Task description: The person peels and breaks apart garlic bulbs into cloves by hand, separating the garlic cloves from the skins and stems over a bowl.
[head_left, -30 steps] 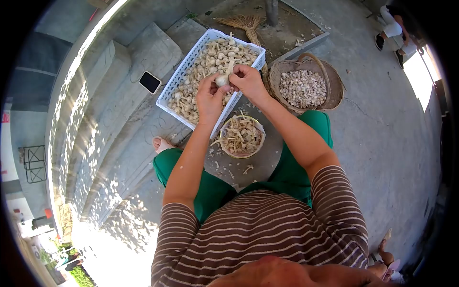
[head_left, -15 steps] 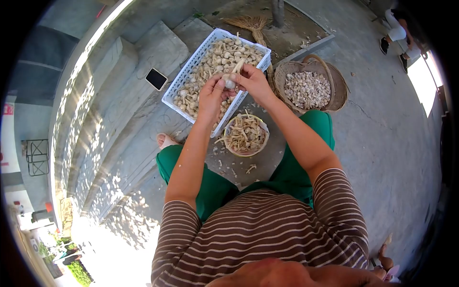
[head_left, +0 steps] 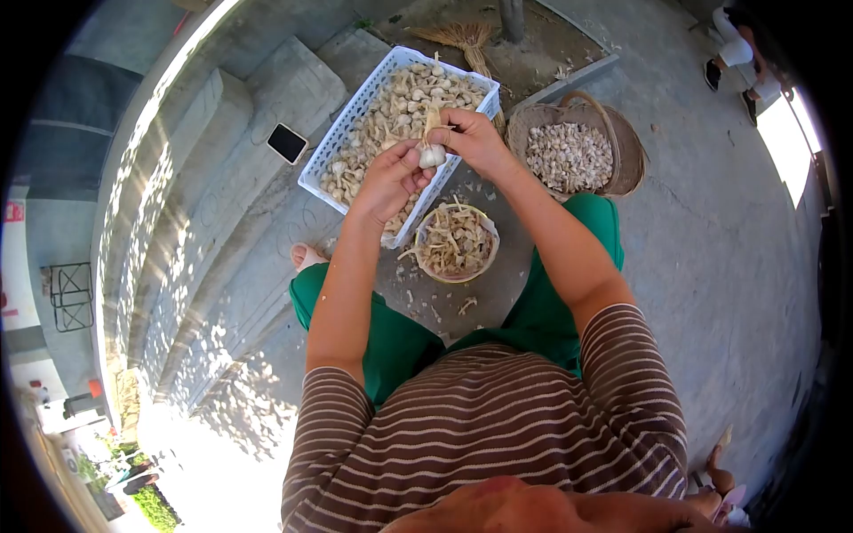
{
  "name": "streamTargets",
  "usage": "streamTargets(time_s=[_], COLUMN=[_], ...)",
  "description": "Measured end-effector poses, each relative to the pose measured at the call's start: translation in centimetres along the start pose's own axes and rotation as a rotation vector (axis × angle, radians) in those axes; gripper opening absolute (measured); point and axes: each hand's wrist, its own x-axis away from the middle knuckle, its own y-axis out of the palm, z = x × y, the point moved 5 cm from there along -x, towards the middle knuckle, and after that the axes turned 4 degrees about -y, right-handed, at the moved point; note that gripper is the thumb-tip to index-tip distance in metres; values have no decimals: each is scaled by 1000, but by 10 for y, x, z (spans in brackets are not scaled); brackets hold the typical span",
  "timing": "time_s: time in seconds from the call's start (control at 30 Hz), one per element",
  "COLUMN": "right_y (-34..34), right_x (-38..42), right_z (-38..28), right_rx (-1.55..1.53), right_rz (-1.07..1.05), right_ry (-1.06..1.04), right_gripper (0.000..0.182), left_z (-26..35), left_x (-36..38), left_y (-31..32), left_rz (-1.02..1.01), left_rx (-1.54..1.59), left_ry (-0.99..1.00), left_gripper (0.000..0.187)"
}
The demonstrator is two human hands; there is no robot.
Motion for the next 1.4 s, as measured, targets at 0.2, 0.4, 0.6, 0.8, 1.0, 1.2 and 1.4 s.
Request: streamTargets(time_s=[0.2, 0.4, 0.6, 0.8, 1.0, 1.2, 1.4], right_y=[4, -2, -19, 12, 5, 0, -30], right_x=[7, 15, 46, 55, 13, 6, -3], right_z=[-1, 13, 99, 99, -12, -50, -65], right_rx=[-208, -400, 462, 741, 48, 485, 376], right_rz=[-30, 63, -29, -244, 5, 107, 253], right_ry=[87, 192, 253, -11, 35, -310, -155], right_gripper=[15, 17, 16, 40, 42, 43, 38], left_z=[-1, 3, 8, 15, 16, 43, 68], left_x=[1, 13, 14, 8, -7, -22, -50], left_y=[2, 5, -2, -18, 2, 40, 81], left_rz=[-87, -179, -107, 141, 182, 241, 415], left_rx=[-27, -35, 23, 84, -25, -385, -871], left_ry=[-68, -144, -3, 155, 186, 346, 487], left_gripper=[41, 43, 35, 28, 22, 32, 26])
